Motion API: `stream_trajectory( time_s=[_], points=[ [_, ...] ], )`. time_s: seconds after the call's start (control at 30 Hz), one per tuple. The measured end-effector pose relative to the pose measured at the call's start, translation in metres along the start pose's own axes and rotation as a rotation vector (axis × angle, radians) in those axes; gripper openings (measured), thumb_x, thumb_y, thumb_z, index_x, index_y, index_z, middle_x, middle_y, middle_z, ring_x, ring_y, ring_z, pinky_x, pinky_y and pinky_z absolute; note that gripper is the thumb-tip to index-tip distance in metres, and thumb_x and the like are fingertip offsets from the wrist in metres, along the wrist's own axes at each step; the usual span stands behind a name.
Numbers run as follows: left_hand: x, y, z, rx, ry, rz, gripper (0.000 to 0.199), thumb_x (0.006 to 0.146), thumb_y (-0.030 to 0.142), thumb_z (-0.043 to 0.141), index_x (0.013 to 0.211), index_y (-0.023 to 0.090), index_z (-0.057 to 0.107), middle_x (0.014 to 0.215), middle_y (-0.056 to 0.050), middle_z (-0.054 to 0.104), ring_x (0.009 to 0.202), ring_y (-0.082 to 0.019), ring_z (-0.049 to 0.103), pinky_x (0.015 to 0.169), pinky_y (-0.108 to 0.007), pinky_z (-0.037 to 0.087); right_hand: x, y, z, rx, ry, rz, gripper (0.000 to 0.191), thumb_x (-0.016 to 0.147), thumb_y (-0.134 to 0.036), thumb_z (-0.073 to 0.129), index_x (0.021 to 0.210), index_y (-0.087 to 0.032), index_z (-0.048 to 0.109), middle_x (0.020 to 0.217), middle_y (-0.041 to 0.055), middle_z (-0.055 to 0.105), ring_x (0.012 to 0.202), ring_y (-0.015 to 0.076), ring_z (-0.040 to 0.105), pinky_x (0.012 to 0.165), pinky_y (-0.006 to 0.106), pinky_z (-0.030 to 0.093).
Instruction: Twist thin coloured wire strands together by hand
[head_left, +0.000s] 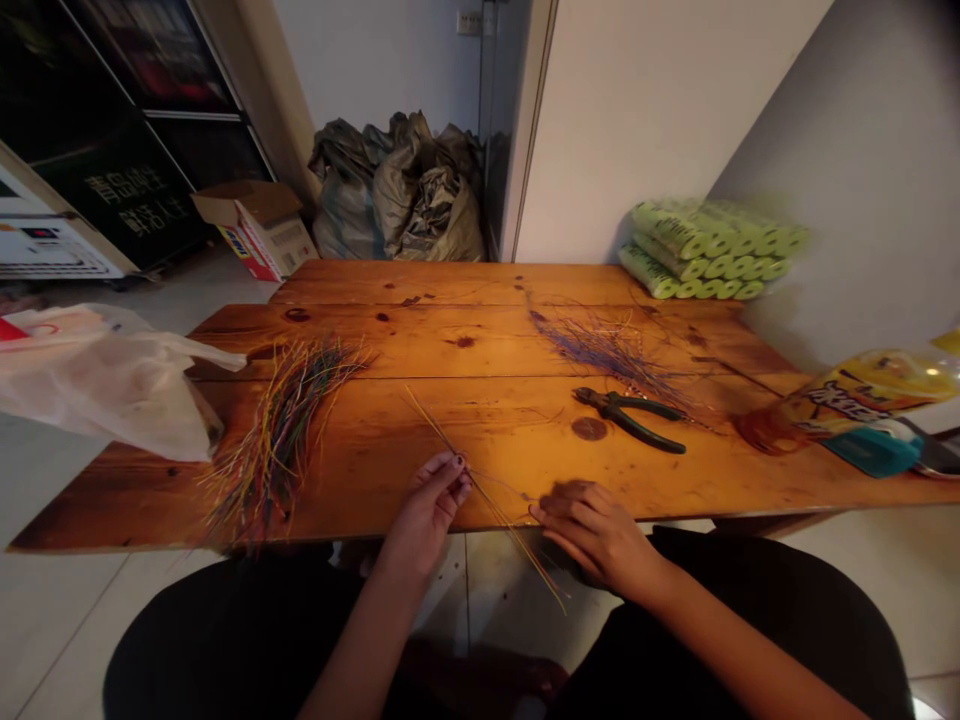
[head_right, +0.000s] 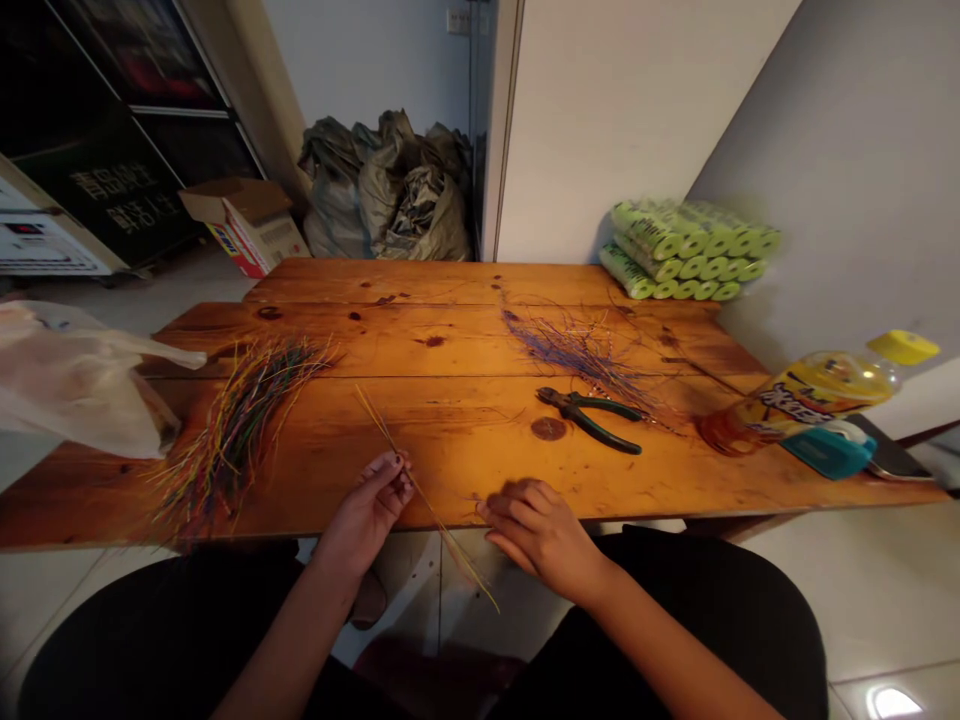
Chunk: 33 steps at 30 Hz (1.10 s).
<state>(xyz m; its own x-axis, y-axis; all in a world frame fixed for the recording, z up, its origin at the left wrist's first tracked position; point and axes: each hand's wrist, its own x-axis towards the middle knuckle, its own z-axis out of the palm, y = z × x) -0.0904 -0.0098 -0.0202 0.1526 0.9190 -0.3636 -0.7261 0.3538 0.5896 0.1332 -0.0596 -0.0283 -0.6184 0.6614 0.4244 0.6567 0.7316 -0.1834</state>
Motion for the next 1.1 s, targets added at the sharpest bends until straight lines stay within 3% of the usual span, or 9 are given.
stream_trajectory(
  time_s=[0.17,0.37,0.57,0.73,1.1],
  points=[
    [0.0,0.0,-0.001,-0.015,0.012,-0.008,0.021,0.053,0.015,0.079,0.067,0.012,0.064,0.064,0.002,0.06,0.055,-0.004,0.056,0.052,-0.01,0.048,-0.01,0.002,0.002,0.01,0.051,-0.031,0.033,0.088,-0.015,0.045,0.119,-0.02,0.053,0.082,0.0072,0.062,0.087,0.0197,0.057,0.076,0.035,0.048],
    [0.003,-0.001,-0.004,0.002,0.029,0.004,0.02,0.055,0.015,0.077,0.069,0.013,0.062,0.063,0.003,0.059,0.055,-0.003,0.055,0.051,-0.009,0.048,-0.016,0.004,0.005,-0.069,0.056,-0.054,0.031,0.088,-0.012,0.043,0.117,-0.018,0.053,0.076,0.0057,0.056,0.073,0.0174,0.053,0.064,0.03,0.048],
    [0.001,0.0,0.0,-0.008,0.053,0.001,0.02,0.053,0.011,0.077,0.067,0.012,0.062,0.061,0.003,0.06,0.053,-0.004,0.056,0.049,-0.01,0.048,-0.013,0.001,0.004,-0.076,0.107,-0.068,0.024,0.088,-0.013,0.043,0.106,-0.017,0.059,0.075,0.0069,0.058,0.078,0.0188,0.055,0.068,0.032,0.048],
    [-0.002,0.003,0.004,0.006,0.072,0.006,0.017,0.054,0.009,0.075,0.065,0.011,0.062,0.06,0.002,0.06,0.051,-0.005,0.056,0.047,-0.01,0.048,-0.009,-0.003,0.002,-0.065,0.132,0.009,0.015,0.086,-0.016,0.051,0.096,-0.014,0.062,0.077,0.0082,0.06,0.081,0.0199,0.057,0.07,0.032,0.049],
    [0.001,0.0,0.0,-0.02,0.04,0.004,0.021,0.051,0.012,0.079,0.064,0.011,0.063,0.061,0.002,0.06,0.051,-0.004,0.055,0.047,-0.01,0.049,-0.007,-0.006,0.005,-0.044,0.107,-0.003,0.016,0.086,-0.012,0.049,0.097,-0.013,0.062,0.084,0.0088,0.063,0.085,0.0196,0.058,0.078,0.035,0.05]
  ],
)
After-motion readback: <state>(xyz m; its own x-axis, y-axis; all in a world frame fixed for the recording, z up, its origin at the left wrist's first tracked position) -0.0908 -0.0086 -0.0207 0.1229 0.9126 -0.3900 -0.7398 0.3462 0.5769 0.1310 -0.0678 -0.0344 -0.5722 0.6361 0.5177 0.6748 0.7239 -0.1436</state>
